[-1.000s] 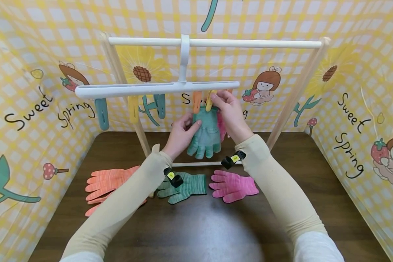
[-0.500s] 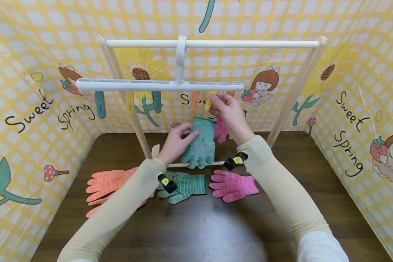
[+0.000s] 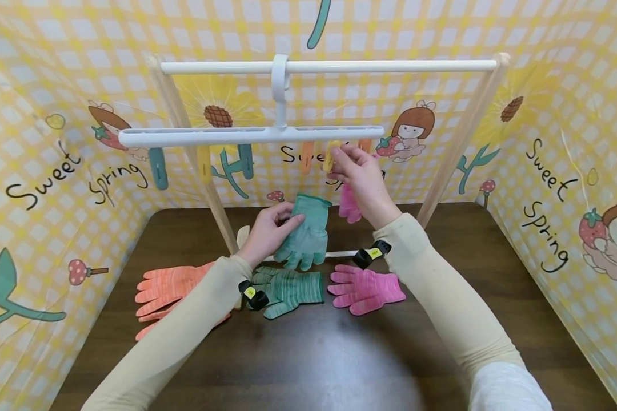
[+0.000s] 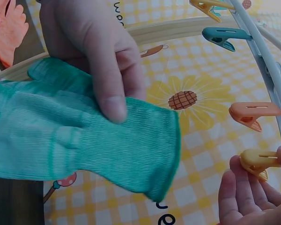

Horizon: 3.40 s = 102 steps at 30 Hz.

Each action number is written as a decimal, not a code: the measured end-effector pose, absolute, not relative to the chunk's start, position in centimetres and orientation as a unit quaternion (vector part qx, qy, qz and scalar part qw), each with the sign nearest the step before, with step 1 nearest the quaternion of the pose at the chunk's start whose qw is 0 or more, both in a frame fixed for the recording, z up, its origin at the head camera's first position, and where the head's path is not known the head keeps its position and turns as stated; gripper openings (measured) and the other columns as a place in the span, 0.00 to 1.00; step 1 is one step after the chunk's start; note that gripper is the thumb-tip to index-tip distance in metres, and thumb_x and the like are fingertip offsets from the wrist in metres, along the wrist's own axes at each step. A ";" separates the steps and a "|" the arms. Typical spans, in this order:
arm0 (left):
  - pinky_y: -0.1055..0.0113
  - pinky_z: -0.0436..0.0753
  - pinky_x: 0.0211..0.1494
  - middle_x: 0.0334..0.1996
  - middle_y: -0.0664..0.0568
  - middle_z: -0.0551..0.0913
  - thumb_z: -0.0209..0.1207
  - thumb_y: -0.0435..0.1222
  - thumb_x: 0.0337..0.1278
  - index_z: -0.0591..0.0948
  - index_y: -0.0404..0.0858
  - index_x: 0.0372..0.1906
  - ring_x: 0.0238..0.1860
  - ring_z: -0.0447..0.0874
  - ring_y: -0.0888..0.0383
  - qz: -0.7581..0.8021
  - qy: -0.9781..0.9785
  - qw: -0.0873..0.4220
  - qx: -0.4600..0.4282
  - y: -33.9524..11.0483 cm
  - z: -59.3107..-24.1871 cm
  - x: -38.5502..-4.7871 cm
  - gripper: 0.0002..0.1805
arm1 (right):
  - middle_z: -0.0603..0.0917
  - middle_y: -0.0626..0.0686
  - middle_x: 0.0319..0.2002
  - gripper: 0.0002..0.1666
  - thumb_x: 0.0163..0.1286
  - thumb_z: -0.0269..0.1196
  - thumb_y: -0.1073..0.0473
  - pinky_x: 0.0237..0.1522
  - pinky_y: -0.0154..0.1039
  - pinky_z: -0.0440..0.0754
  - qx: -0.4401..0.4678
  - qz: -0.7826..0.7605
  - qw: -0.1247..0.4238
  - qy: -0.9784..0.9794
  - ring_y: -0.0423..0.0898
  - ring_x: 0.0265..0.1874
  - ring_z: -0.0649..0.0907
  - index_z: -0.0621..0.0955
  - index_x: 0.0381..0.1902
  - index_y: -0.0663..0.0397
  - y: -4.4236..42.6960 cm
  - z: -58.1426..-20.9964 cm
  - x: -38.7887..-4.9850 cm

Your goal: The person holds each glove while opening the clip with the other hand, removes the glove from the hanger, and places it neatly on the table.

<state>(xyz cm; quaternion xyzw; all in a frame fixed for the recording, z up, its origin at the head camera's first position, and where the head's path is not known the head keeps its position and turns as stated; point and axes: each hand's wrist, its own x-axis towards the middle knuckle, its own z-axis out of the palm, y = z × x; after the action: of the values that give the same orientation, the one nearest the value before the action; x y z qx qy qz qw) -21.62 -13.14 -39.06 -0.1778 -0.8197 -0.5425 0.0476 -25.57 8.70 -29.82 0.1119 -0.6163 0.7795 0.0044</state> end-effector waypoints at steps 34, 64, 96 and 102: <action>0.66 0.74 0.37 0.37 0.51 0.90 0.63 0.37 0.73 0.85 0.39 0.48 0.33 0.79 0.58 -0.514 -0.833 0.008 -0.205 -13.7 -40.4 -20.0 0.07 | 0.85 0.65 0.59 0.27 0.80 0.60 0.57 0.64 0.45 0.79 0.182 0.659 0.000 -0.730 0.54 0.59 0.85 0.74 0.71 0.65 10.7 -30.1 -23.5; 0.70 0.71 0.33 0.28 0.60 0.83 0.62 0.34 0.73 0.83 0.40 0.42 0.28 0.74 0.64 -0.449 -0.814 -0.186 -0.317 -13.9 -41.3 -16.3 0.02 | 0.82 0.65 0.61 0.26 0.81 0.59 0.55 0.60 0.45 0.82 0.179 0.626 -0.060 -0.756 0.61 0.55 0.85 0.74 0.70 0.62 15.7 -33.5 -20.8; 0.66 0.71 0.26 0.19 0.60 0.71 0.63 0.39 0.71 0.78 0.44 0.30 0.21 0.68 0.63 -0.152 -0.917 -0.155 -0.335 -12.0 -46.4 -13.4 0.10 | 0.78 0.69 0.64 0.24 0.84 0.53 0.58 0.56 0.43 0.84 0.182 0.597 -0.076 -0.777 0.61 0.57 0.84 0.73 0.68 0.70 17.7 -35.0 -20.7; 0.65 0.71 0.23 0.19 0.58 0.74 0.66 0.39 0.68 0.79 0.43 0.31 0.20 0.69 0.63 -0.131 -0.928 -0.116 -0.327 -11.5 -46.9 -12.9 0.10 | 0.80 0.66 0.62 0.25 0.84 0.53 0.56 0.59 0.47 0.83 0.174 0.589 -0.085 -0.784 0.59 0.57 0.84 0.73 0.68 0.69 17.8 -35.3 -20.6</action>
<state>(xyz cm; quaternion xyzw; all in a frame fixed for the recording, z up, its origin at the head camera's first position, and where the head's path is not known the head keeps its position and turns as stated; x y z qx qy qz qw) -12.88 -11.51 -46.88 -0.3275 -0.9284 -0.1312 -0.1165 -20.61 17.76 -35.32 0.1744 -0.7845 0.5890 -0.0851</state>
